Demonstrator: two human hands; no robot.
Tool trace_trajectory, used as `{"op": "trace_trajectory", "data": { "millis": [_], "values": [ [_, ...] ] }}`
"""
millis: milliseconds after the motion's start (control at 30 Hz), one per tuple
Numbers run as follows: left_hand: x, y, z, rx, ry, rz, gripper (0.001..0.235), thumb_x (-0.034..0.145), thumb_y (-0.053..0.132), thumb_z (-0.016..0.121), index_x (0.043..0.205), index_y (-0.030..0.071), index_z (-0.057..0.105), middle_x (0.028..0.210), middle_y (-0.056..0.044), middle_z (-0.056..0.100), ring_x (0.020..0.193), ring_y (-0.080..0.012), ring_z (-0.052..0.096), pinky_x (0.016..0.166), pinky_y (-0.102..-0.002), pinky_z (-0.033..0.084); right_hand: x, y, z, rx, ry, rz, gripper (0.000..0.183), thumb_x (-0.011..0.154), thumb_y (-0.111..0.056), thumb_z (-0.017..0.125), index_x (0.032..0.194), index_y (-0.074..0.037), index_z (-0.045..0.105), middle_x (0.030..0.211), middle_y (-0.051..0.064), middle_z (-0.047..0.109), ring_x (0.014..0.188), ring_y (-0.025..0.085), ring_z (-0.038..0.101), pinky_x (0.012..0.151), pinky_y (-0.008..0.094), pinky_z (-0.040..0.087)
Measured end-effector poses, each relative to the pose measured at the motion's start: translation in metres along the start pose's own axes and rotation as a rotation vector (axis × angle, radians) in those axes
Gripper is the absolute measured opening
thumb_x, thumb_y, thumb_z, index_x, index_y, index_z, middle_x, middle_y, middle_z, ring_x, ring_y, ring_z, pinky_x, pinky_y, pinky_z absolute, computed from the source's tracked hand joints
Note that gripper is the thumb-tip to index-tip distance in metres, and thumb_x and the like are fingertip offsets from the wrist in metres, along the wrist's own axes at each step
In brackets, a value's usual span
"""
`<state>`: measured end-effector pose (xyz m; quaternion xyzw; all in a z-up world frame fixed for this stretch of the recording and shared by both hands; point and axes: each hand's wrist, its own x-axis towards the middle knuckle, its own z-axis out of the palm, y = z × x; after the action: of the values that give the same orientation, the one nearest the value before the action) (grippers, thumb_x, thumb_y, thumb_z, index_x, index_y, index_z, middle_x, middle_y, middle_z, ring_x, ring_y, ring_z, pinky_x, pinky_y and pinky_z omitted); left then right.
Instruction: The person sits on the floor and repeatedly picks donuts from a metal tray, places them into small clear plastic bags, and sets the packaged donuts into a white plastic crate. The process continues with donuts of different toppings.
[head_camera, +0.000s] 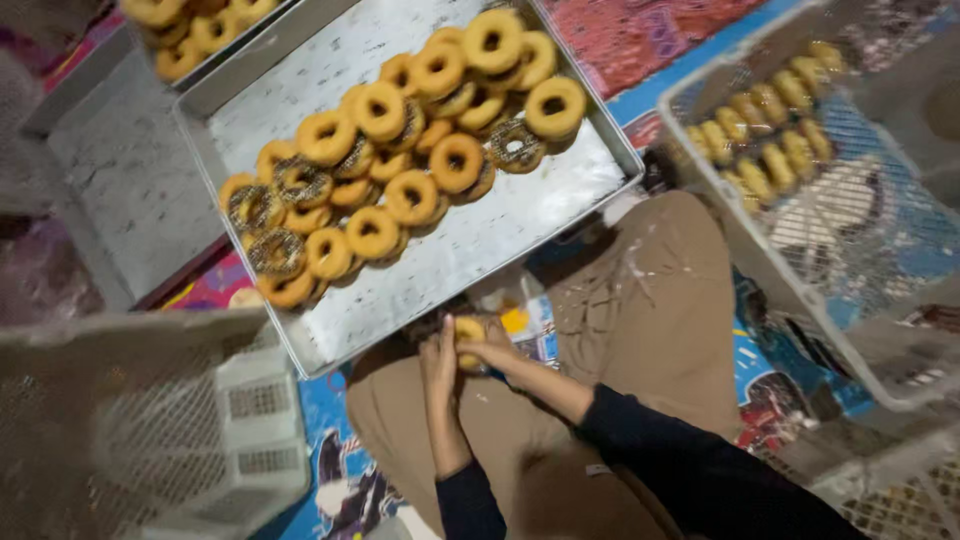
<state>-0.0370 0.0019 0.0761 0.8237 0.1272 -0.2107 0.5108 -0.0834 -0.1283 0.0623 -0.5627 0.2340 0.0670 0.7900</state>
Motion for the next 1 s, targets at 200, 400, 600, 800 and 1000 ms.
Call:
{"op": "trace_trajectory", "data": {
  "millis": [200, 400, 600, 800, 1000],
  "values": [
    [-0.125, 0.085, 0.052, -0.574, -0.689, 0.146, 0.093, 0.096, 0.070, 0.033, 0.164, 0.010, 0.013, 0.174, -0.011, 0.016, 0.159, -0.0211, 0.013, 0.125, -0.040, 0.016, -0.081, -0.129, -0.156, -0.068, -0.100, -0.082, 0.093, 0.063, -0.013, 0.094, 0.141, -0.006, 0.043, 0.118, 0.005, 0.067, 0.108, 0.017, 0.067, 0.094, 0.036, 0.057],
    [-0.138, 0.097, 0.060, -0.357, -0.634, 0.337, 0.086, 0.101, 0.065, 0.037, 0.157, 0.000, 0.039, 0.162, -0.016, 0.042, 0.147, -0.0283, 0.042, 0.119, -0.045, 0.035, -0.086, -0.256, -0.425, -1.340, 1.029, -0.536, 0.101, 0.080, -0.027, 0.096, 0.154, 0.005, 0.036, 0.134, 0.034, 0.041, 0.127, 0.049, 0.045, 0.104, 0.058, 0.043],
    [-0.111, 0.052, 0.054, -0.561, -0.412, 0.154, 0.074, 0.105, 0.053, 0.043, 0.146, -0.010, 0.048, 0.146, -0.020, 0.056, 0.132, -0.0277, 0.054, 0.108, -0.040, 0.041, 0.022, -0.213, -0.565, -1.374, 1.005, -0.138, 0.087, 0.092, -0.025, 0.072, 0.160, 0.006, 0.027, 0.150, 0.028, 0.030, 0.142, 0.048, 0.029, 0.111, 0.063, 0.029],
    [-0.106, 0.010, 0.030, -0.619, -0.197, 0.136, 0.067, 0.105, 0.048, 0.040, 0.141, -0.006, 0.053, 0.142, -0.017, 0.060, 0.123, -0.0251, 0.060, 0.102, -0.039, 0.049, 0.067, -0.185, -0.572, -1.238, 0.891, 0.105, 0.074, 0.101, -0.040, 0.048, 0.154, 0.005, 0.023, 0.164, 0.024, 0.012, 0.150, 0.047, 0.007, 0.110, 0.068, 0.005],
    [-0.052, -0.058, 0.053, -0.140, -0.025, 0.103, 0.049, 0.101, 0.035, 0.056, 0.132, -0.001, 0.065, 0.123, -0.018, 0.069, 0.110, -0.0241, 0.067, 0.097, -0.037, 0.053, -0.001, -0.237, -0.491, -1.489, 0.849, -0.134, 0.047, 0.098, -0.038, 0.054, 0.130, -0.004, 0.047, 0.132, 0.019, 0.043, 0.121, 0.040, 0.039, 0.098, 0.057, 0.031]
  ]
}}
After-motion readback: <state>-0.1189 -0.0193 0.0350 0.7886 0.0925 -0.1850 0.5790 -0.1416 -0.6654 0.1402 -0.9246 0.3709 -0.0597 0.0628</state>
